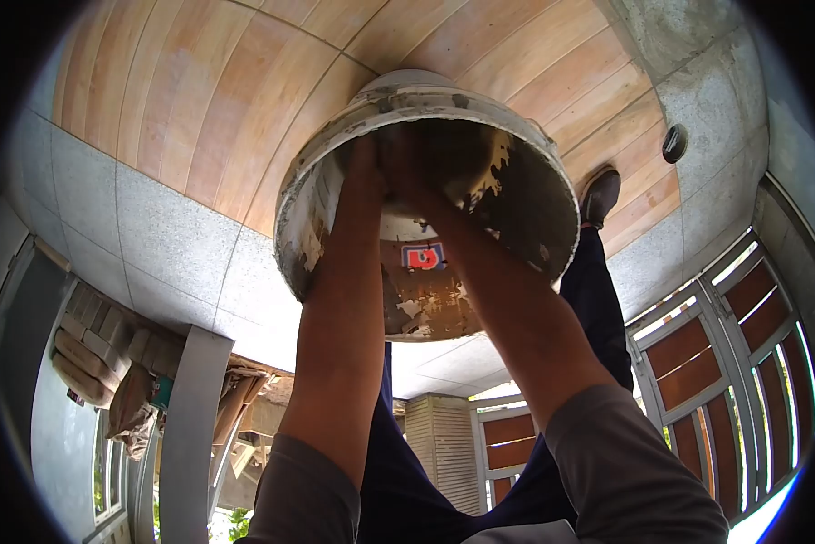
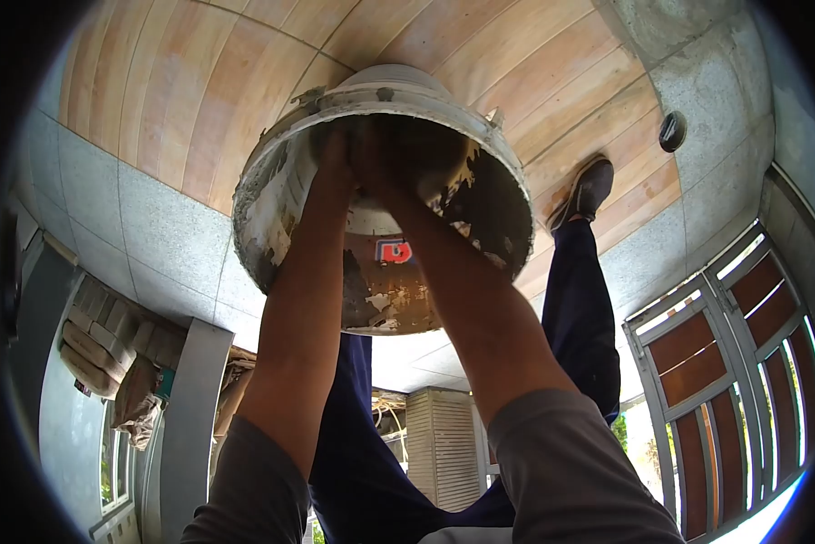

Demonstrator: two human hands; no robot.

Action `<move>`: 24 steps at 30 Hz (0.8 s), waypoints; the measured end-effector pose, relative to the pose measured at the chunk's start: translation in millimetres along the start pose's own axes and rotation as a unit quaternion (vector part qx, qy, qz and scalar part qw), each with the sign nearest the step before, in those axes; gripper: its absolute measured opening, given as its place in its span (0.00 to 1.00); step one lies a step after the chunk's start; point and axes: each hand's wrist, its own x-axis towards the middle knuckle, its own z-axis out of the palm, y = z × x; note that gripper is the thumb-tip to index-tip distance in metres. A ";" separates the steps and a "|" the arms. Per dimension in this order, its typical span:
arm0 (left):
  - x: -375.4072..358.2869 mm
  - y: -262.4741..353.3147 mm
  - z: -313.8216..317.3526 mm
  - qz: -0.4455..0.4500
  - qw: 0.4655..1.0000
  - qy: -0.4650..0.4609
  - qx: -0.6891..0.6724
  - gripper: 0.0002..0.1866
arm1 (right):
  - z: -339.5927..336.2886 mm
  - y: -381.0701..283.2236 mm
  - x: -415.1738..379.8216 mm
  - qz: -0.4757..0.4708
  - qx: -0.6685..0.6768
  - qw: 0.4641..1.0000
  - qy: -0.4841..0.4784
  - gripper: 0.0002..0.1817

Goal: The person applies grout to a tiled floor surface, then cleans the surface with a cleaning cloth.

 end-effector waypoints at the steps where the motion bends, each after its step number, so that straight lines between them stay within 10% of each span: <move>1: 1.6 -1.3 -6.2 -0.001 1.000 -0.006 -0.013 0.25 | -10.1 -24.7 -16.5 -0.006 -0.038 0.999 -0.030 0.15; 7: -41.6 -9.2 -9.5 -0.086 0.995 0.039 -0.022 0.23 | -26.9 -60.8 -77.2 -0.154 -0.065 0.984 0.066 0.14; 18: 14.1 -2.5 -11.4 0.004 0.993 0.049 0.105 0.25 | -55.1 1.5 14.9 0.071 0.043 0.996 0.025 0.25; 21: -48.7 17.6 51.8 -0.098 0.962 0.198 0.159 0.26 | -42.4 10.2 6.9 0.017 -0.054 0.997 -0.047 0.21; 24: -29.6 20.2 11.5 -0.196 0.972 0.078 0.105 0.25 | -18.0 9.1 -28.0 -0.049 -0.024 0.997 -0.062 0.16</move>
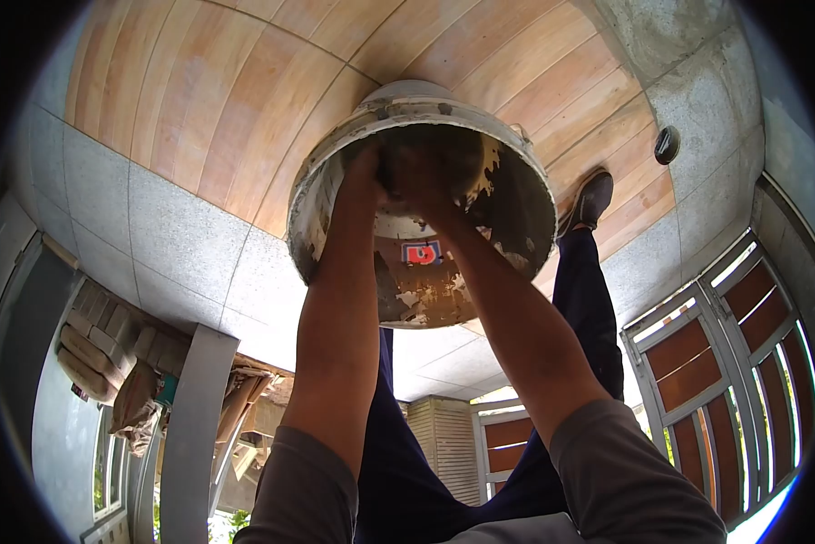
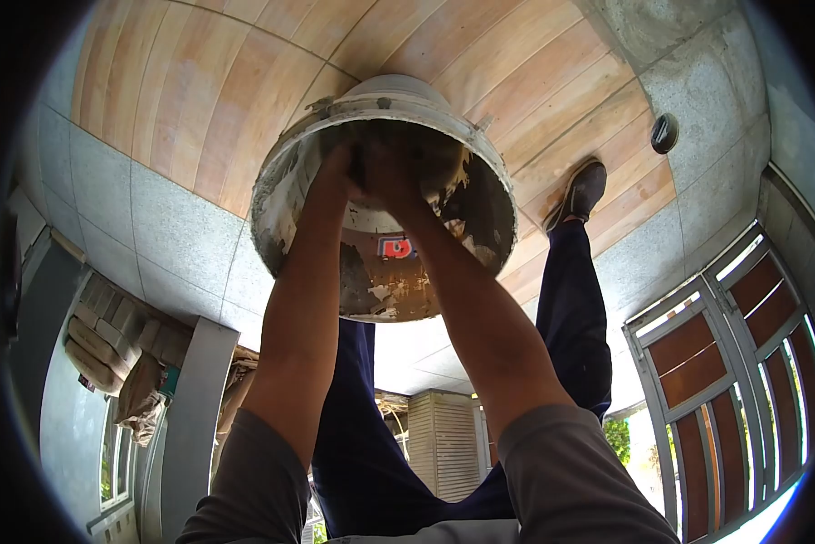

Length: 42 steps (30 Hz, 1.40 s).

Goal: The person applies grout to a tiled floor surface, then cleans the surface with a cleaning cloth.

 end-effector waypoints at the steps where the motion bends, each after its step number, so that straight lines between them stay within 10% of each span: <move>1: -2.7 1.9 -2.2 -0.009 1.000 -0.027 0.000 0.25 | 3.3 -11.0 -15.6 -0.025 0.045 0.998 0.023 0.14; 6: -51.4 -28.6 -10.5 -0.090 0.995 -0.029 -0.024 0.20 | -82.7 -99.4 -104.4 -0.129 -0.026 0.989 0.072 0.13; 13: -179.6 -85.2 61.6 0.112 0.991 -0.072 0.030 0.25 | -120.6 -68.2 -96.6 0.040 0.224 0.973 0.042 0.19; 20: -211.3 -93.6 91.2 0.088 0.970 -0.226 0.001 0.27 | -143.1 -91.0 -80.9 0.234 0.719 0.630 -0.177 0.27; 26: -213.7 -87.7 94.4 0.103 0.970 -0.155 0.153 0.22 | -149.6 -106.6 -63.0 0.194 0.534 0.819 -0.082 0.25; 30: -197.1 -91.7 89.3 0.124 0.942 -0.109 0.292 0.20 | -145.4 -99.5 -39.0 0.035 0.168 0.979 -0.109 0.18; 32: -180.9 -102.5 91.3 0.265 0.853 -0.052 0.447 0.21 | -118.5 -79.3 -35.2 -0.182 -0.095 0.978 -0.038 0.16; 35: -156.3 -121.6 73.1 0.379 0.769 0.018 0.514 0.23 | -95.2 -76.9 -38.7 -0.175 -0.235 0.956 0.019 0.15; 42: -220.8 -129.2 93.0 0.177 0.974 -0.054 0.133 0.21 | -166.0 -130.8 -77.1 0.046 0.165 0.962 -0.214 0.27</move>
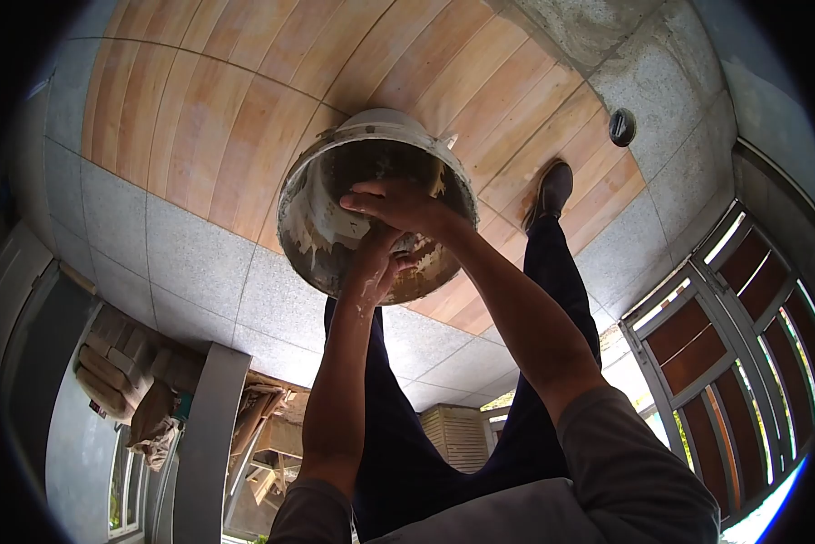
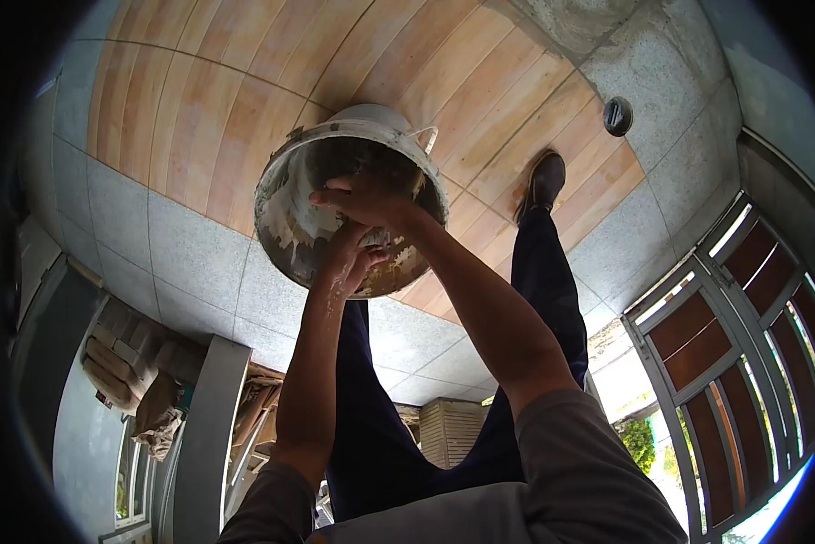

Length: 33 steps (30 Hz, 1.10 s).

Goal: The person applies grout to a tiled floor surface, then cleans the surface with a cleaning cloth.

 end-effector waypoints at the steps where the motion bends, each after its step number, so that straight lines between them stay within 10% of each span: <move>1: -12.8 5.5 2.9 -0.009 0.999 -0.033 -0.041 0.19 | -12.8 -4.5 -9.7 -0.021 0.046 0.998 -0.038 0.32; 5: -43.8 26.5 2.7 -0.045 0.956 -0.196 -0.212 0.20 | -18.0 16.3 -18.2 -0.137 0.226 0.959 -0.100 0.42; 7: -51.1 29.6 15.7 -0.045 0.925 -0.246 -0.287 0.24 | -25.8 -6.4 -34.1 -0.051 0.320 0.928 -0.184 0.42; 14: -41.8 14.2 13.0 -0.054 0.832 -0.368 -0.412 0.28 | -23.4 -34.7 -34.6 -0.098 0.380 0.899 -0.195 0.23; 21: -39.7 13.6 9.3 -0.072 0.896 -0.308 -0.311 0.22 | -29.6 -42.9 -36.8 0.034 0.225 0.962 -0.150 0.22; 33: -21.0 15.4 4.2 -0.109 0.991 -0.069 -0.031 0.08 | 10.0 -2.7 9.8 -0.093 -0.043 0.994 -0.028 0.31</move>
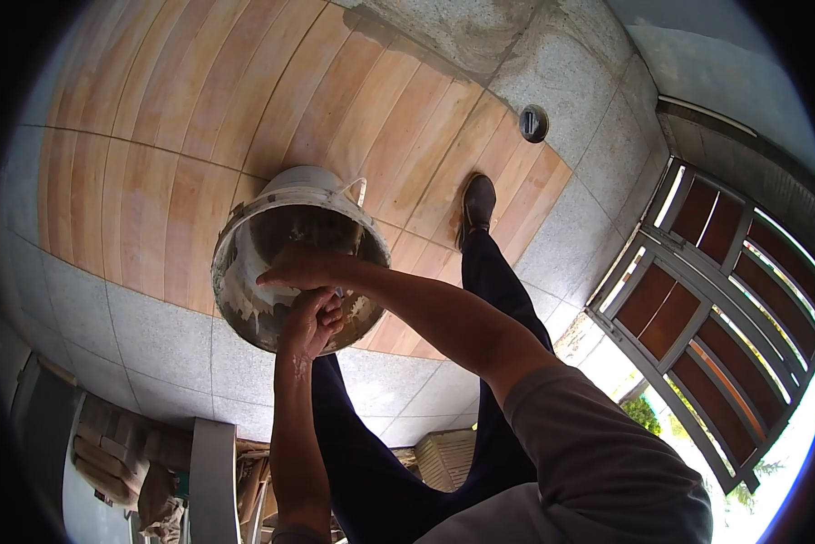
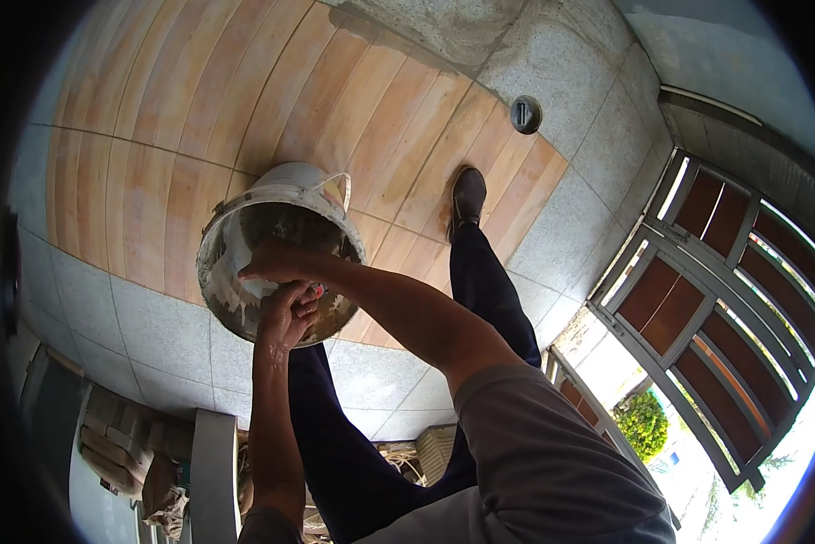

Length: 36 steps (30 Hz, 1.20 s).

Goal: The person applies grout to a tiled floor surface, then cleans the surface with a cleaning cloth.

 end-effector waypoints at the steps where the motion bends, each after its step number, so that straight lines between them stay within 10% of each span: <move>1: 3.6 -3.3 -3.6 0.006 1.000 0.007 0.011 0.08 | 9.9 10.9 5.8 -0.028 -0.028 0.998 0.040 0.30; 12: 13.1 -35.5 -0.3 0.186 0.955 0.139 0.185 0.09 | 37.4 9.1 -10.4 0.062 -0.222 0.955 0.186 0.28; 20: -51.0 -17.1 14.9 0.068 0.988 -0.051 -0.125 0.21 | -19.8 -29.2 -68.6 0.013 0.192 0.981 0.035 0.39; 27: -63.0 -25.4 24.4 0.068 0.916 -0.249 -0.307 0.32 | -19.3 -75.9 -69.4 -0.082 0.485 0.863 -0.119 0.34; 31: -78.2 -14.3 20.5 0.091 0.942 -0.239 -0.217 0.33 | -28.4 -86.1 -66.5 -0.014 0.411 0.900 -0.142 0.17; 36: -91.5 -5.0 30.7 0.074 0.975 -0.193 -0.081 0.22 | -17.9 -97.9 -64.6 0.036 0.248 0.961 -0.113 0.28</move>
